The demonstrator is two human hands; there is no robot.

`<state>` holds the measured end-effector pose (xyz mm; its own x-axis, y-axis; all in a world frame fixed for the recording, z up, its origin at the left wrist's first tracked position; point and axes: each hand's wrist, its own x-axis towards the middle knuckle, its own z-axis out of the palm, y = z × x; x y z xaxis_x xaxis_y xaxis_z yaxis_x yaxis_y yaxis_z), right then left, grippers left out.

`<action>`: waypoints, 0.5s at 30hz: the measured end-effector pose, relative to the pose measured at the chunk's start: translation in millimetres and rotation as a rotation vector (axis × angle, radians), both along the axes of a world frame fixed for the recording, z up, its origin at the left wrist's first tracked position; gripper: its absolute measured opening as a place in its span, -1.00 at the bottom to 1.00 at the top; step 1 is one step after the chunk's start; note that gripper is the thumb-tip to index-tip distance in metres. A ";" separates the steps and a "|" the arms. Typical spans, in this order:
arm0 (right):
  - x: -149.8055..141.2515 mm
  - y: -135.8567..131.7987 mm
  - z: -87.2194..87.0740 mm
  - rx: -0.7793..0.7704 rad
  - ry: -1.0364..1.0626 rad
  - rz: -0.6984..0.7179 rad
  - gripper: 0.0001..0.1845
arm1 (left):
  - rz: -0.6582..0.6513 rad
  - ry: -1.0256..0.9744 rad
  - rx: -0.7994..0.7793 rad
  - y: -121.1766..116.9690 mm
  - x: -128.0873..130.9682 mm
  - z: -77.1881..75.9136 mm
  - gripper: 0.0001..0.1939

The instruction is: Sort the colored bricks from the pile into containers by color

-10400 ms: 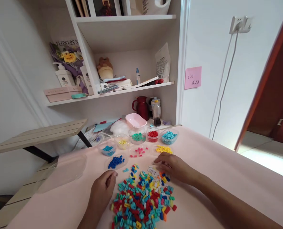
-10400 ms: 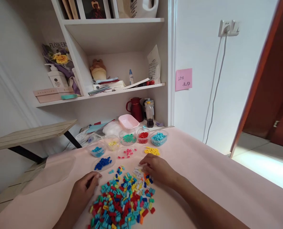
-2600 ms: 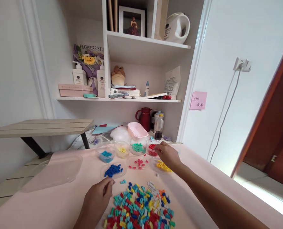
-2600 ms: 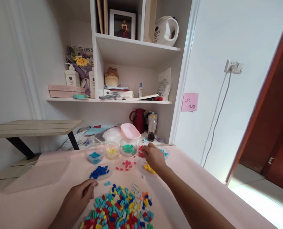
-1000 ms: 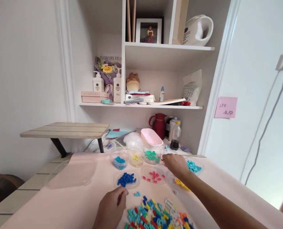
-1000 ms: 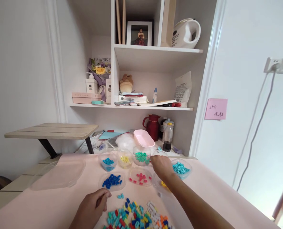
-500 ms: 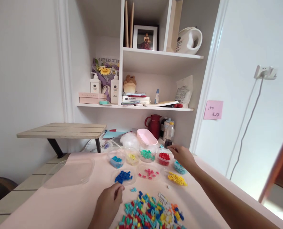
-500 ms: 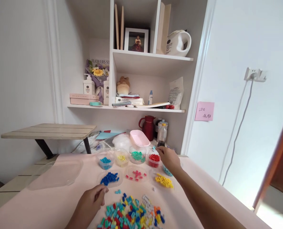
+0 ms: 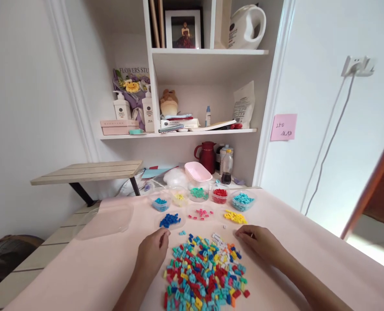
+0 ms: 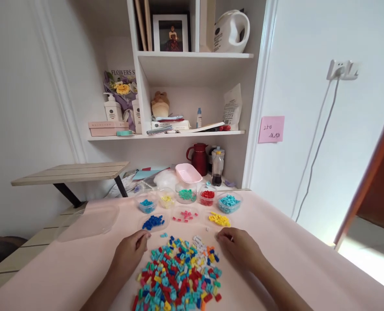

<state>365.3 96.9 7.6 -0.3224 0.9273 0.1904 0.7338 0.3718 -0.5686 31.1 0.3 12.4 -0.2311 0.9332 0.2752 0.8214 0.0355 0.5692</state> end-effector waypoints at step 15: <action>6.2 -4.6 -8.2 -0.026 -0.046 0.087 -0.67 | -0.037 0.020 -0.001 3.0 3.0 2.9 -0.72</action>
